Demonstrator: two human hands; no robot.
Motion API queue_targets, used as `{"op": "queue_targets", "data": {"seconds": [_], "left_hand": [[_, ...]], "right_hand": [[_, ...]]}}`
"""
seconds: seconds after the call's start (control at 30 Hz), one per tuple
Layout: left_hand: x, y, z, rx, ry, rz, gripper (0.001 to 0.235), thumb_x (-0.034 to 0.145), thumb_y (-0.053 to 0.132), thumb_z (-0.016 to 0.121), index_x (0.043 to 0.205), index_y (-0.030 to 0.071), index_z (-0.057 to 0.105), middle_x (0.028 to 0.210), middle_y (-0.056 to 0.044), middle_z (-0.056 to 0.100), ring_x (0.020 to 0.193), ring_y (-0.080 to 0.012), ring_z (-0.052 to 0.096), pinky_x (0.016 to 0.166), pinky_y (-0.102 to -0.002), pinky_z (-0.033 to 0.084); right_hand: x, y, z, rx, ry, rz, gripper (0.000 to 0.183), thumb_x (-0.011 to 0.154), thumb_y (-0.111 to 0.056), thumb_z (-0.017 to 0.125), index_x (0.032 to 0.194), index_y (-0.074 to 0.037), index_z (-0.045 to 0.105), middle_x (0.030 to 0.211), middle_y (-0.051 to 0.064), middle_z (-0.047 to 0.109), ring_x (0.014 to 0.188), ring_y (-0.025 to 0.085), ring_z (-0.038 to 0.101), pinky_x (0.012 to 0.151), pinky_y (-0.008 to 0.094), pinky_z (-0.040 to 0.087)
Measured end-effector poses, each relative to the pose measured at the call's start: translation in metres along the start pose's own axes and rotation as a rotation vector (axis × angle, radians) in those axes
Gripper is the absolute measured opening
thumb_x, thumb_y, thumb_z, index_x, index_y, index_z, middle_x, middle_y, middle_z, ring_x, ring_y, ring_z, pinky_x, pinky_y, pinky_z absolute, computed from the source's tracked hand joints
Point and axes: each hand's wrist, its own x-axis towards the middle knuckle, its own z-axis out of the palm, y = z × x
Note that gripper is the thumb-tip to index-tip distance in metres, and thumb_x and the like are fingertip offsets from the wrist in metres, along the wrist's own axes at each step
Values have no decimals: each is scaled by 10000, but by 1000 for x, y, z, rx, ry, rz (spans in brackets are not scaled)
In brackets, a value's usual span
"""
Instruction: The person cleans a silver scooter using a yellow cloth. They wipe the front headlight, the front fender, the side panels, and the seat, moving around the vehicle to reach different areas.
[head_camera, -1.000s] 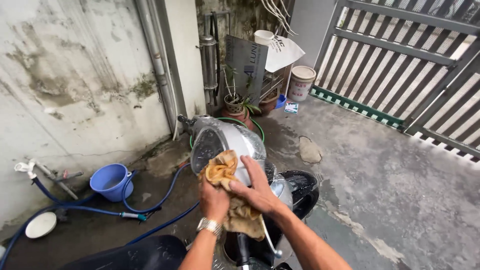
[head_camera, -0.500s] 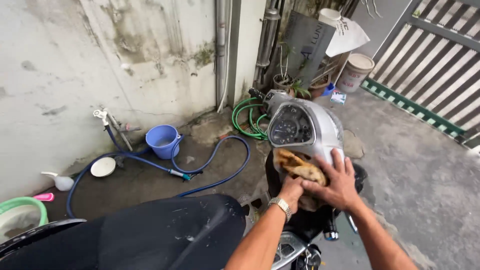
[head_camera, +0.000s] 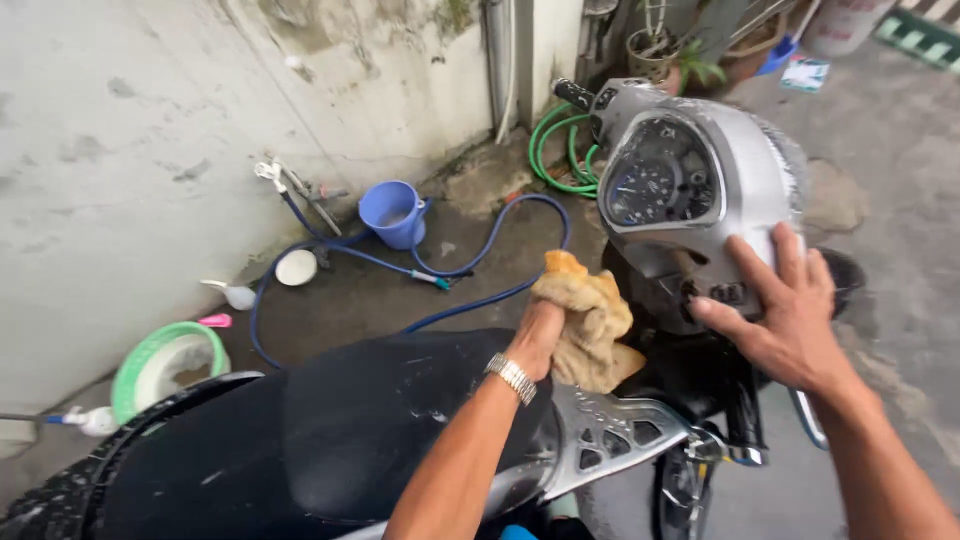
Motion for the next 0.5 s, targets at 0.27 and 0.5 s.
{"op": "queue_targets", "data": {"seconds": [0.27, 0.5], "left_hand": [[28, -158, 8, 489, 103, -208, 564, 826, 559, 356, 1338, 324, 326, 1051, -160, 424, 968, -373, 496, 844, -491, 398], [13, -163, -36, 388, -126, -341, 652, 749, 601, 429, 1305, 269, 353, 1251, -87, 438, 1151, -316, 409, 936, -448, 344]], "right_hand": [[2, -17, -6, 64, -2, -71, 825, 641, -567, 528, 1336, -147, 377, 1448, 303, 133, 1283, 535, 92, 1017, 587, 66], [-14, -11, -17, -139, -54, -142, 885, 569, -632, 524, 1310, -162, 406, 1377, 239, 260, 1224, 481, 236, 1011, 547, 197]]}}
